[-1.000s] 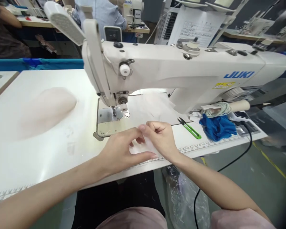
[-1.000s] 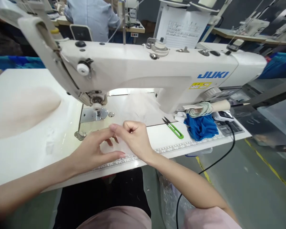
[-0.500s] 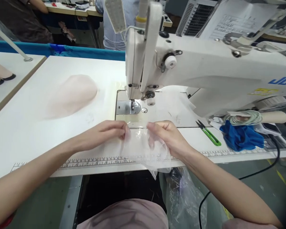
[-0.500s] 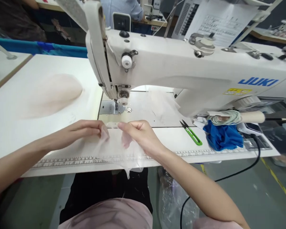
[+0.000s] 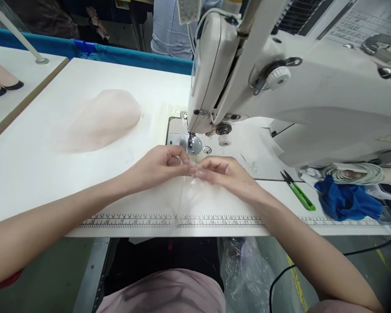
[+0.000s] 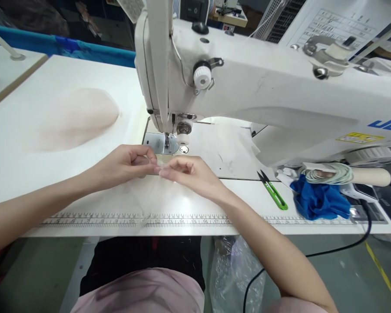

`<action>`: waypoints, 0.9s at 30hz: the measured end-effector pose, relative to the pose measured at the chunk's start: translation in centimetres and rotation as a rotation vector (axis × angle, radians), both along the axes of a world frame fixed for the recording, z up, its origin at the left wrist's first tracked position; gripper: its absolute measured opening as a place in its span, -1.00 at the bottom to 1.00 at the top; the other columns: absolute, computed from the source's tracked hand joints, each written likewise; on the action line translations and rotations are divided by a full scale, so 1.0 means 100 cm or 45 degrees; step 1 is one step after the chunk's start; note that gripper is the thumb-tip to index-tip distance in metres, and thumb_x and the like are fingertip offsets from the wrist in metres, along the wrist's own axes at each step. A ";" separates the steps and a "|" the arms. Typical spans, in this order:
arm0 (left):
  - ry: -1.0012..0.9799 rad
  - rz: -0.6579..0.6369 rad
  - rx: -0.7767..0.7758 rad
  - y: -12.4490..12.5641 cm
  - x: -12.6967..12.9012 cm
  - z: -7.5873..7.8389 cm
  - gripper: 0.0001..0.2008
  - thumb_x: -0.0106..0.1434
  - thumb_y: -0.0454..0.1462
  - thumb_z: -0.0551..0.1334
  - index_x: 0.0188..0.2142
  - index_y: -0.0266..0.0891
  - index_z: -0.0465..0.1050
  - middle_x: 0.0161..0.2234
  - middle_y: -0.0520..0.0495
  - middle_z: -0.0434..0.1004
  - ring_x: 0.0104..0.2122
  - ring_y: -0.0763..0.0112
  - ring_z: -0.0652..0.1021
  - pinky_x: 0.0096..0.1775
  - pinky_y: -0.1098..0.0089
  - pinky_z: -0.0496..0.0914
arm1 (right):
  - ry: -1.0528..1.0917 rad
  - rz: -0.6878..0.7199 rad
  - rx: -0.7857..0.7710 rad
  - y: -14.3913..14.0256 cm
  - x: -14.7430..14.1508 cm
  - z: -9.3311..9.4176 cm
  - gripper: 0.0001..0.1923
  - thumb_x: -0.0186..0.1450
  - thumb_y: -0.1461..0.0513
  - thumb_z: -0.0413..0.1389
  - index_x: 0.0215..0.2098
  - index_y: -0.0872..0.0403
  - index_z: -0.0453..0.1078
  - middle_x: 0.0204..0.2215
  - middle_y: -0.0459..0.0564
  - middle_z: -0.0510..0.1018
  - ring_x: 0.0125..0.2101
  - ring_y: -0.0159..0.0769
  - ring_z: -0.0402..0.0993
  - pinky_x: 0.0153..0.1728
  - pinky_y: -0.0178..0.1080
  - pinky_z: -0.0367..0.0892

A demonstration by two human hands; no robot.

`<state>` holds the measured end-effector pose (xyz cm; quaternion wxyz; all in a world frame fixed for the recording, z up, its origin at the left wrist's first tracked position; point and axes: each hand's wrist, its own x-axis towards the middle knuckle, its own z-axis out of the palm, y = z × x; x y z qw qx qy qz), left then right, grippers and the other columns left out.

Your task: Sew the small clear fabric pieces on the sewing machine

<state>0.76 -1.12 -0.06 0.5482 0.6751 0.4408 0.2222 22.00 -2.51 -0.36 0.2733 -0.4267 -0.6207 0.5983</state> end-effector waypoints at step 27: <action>0.355 0.114 1.064 -0.003 -0.008 -0.037 -0.82 0.39 -0.25 0.16 -0.20 -0.18 0.55 -0.52 0.09 0.61 -0.58 0.51 0.52 -0.48 0.50 0.34 | -0.359 -0.124 0.912 0.004 -0.012 -0.024 -0.91 0.38 0.28 0.05 -0.19 0.04 0.40 -0.51 -0.15 0.49 -0.53 -0.45 0.41 -0.46 -0.37 0.36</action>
